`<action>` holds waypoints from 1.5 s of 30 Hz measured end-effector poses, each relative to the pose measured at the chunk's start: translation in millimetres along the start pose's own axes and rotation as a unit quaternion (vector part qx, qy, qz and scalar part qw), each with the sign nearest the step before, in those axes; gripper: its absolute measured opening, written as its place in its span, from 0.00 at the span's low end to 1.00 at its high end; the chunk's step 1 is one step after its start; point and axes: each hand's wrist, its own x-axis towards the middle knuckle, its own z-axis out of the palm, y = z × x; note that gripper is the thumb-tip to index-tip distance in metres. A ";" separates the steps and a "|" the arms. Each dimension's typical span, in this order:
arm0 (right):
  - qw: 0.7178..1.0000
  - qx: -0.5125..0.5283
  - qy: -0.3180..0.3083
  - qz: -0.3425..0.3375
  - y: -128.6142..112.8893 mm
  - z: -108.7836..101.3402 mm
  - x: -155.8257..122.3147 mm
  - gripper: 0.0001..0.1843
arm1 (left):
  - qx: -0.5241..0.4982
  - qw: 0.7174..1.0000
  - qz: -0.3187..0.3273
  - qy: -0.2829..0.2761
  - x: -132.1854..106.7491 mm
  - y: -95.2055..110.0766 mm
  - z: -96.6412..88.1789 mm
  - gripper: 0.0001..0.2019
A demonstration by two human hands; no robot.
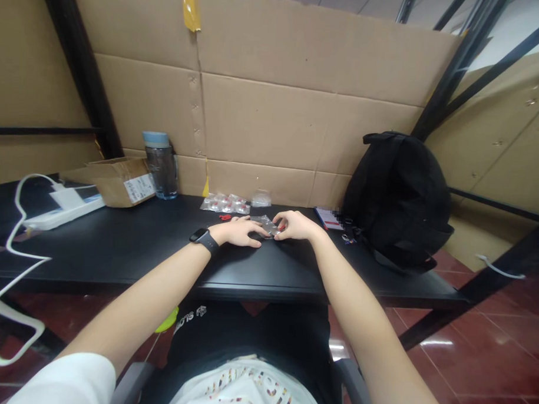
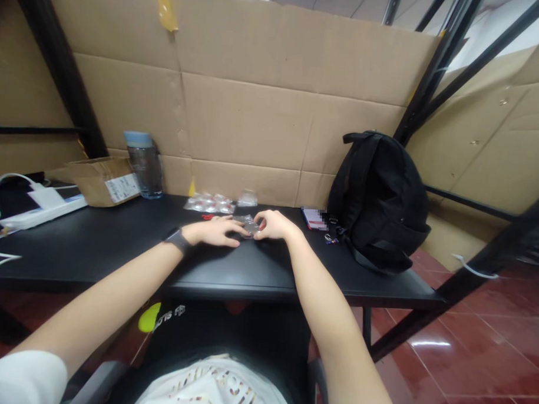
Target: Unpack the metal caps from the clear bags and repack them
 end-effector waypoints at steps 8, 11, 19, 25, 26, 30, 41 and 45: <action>0.999 -0.038 -0.021 0.015 1.2 -4.9 -3.0 0.26 | 0.002 0.997 -0.035 -0.064 -5.4 5.9 -5.2 0.27; 0.999 -0.040 -0.010 0.012 -0.9 0.2 -0.6 0.25 | 0.007 0.997 -0.032 -0.064 -4.5 4.0 -3.9 0.27; 0.998 -0.027 0.033 -0.043 -4.4 10.7 5.5 0.24 | 0.006 0.998 -0.026 -0.057 -0.5 -3.8 0.4 0.27; 0.997 0.000 0.023 -0.073 -1.8 8.3 3.9 0.21 | 0.008 0.997 -0.024 -0.066 -1.3 -2.9 -0.8 0.27; 0.997 0.003 0.021 -0.076 -0.8 9.1 4.3 0.21 | 0.007 0.997 -0.026 -0.067 -1.5 -2.7 -1.1 0.27; 0.996 0.024 0.023 -0.088 1.8 16.2 8.3 0.19 | 0.000 0.997 -0.019 -0.072 -2.1 -1.7 -2.2 0.26; 0.988 -0.071 0.117 -0.072 -6.4 32.9 19.0 0.18 | -0.012 0.997 0.000 -0.070 -1.5 -2.4 -2.7 0.26; 0.979 -0.145 0.142 -0.015 -10.7 35.3 18.0 0.16 | -0.021 0.998 0.001 -0.065 -2.2 -2.5 -2.8 0.26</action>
